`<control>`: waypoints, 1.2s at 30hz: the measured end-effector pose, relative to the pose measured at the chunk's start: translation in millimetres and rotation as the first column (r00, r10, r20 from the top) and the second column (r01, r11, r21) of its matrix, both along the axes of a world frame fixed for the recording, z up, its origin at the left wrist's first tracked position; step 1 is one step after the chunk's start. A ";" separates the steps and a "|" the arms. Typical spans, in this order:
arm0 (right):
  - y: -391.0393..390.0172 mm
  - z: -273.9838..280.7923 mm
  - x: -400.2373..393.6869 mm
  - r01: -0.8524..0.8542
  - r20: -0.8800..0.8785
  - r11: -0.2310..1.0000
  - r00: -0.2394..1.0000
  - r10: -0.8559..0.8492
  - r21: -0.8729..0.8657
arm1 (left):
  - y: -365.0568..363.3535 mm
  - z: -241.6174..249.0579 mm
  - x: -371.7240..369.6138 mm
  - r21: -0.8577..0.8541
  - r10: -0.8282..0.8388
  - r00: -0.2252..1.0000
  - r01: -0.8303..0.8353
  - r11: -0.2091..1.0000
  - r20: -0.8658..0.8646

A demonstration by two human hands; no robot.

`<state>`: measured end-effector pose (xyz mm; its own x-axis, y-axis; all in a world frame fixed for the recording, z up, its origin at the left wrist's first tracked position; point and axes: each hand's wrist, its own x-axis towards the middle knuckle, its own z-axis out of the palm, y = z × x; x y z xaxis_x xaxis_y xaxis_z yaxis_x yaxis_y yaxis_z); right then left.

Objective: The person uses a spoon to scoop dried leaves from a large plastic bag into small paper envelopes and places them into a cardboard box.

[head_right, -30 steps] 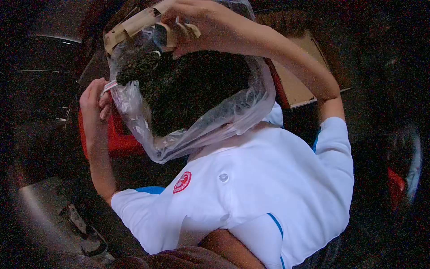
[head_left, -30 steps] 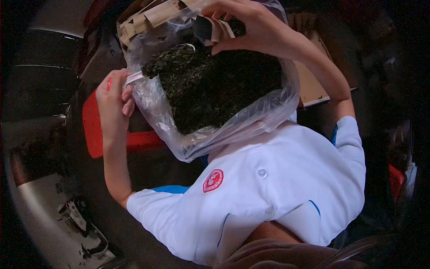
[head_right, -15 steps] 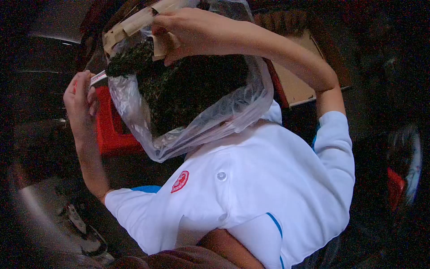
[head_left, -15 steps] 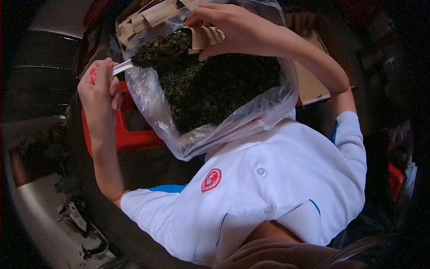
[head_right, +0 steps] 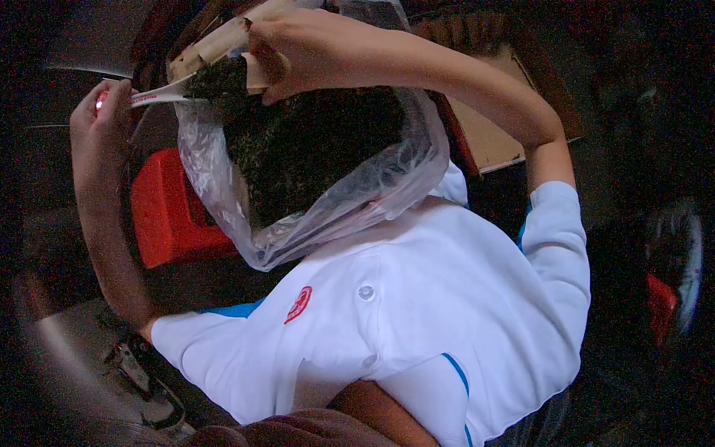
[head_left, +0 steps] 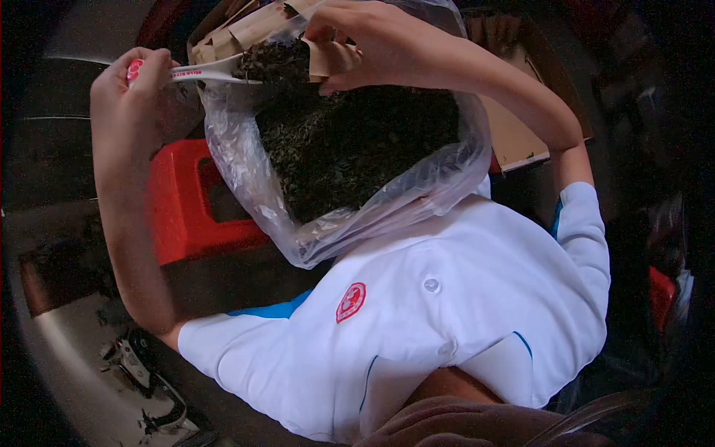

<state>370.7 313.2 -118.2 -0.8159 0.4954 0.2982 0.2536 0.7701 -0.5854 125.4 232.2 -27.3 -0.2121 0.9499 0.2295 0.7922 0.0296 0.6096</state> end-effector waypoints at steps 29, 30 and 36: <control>10.1 -6.3 6.0 -0.050 -0.263 0.993 0.964 0.022 -0.102 | -64.7 -8.1 46.2 0.584 0.216 0.696 0.346 0.734 -0.685; 11.5 -4.5 7.2 -0.062 -0.243 0.989 0.970 0.029 -0.131 | -70.4 -9.1 47.4 0.572 0.240 0.669 0.333 0.749 -0.703; 27.5 7.7 8.6 -0.171 -0.508 0.985 0.847 0.159 0.024 | -80.1 -21.6 41.8 0.598 0.315 0.644 0.279 0.752 -0.697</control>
<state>379.3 340.7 -110.5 -0.6251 0.3781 0.6829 -0.2119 0.7599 -0.6146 167.2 152.2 -48.9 0.2914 0.5143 0.8066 0.9528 -0.0813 -0.2925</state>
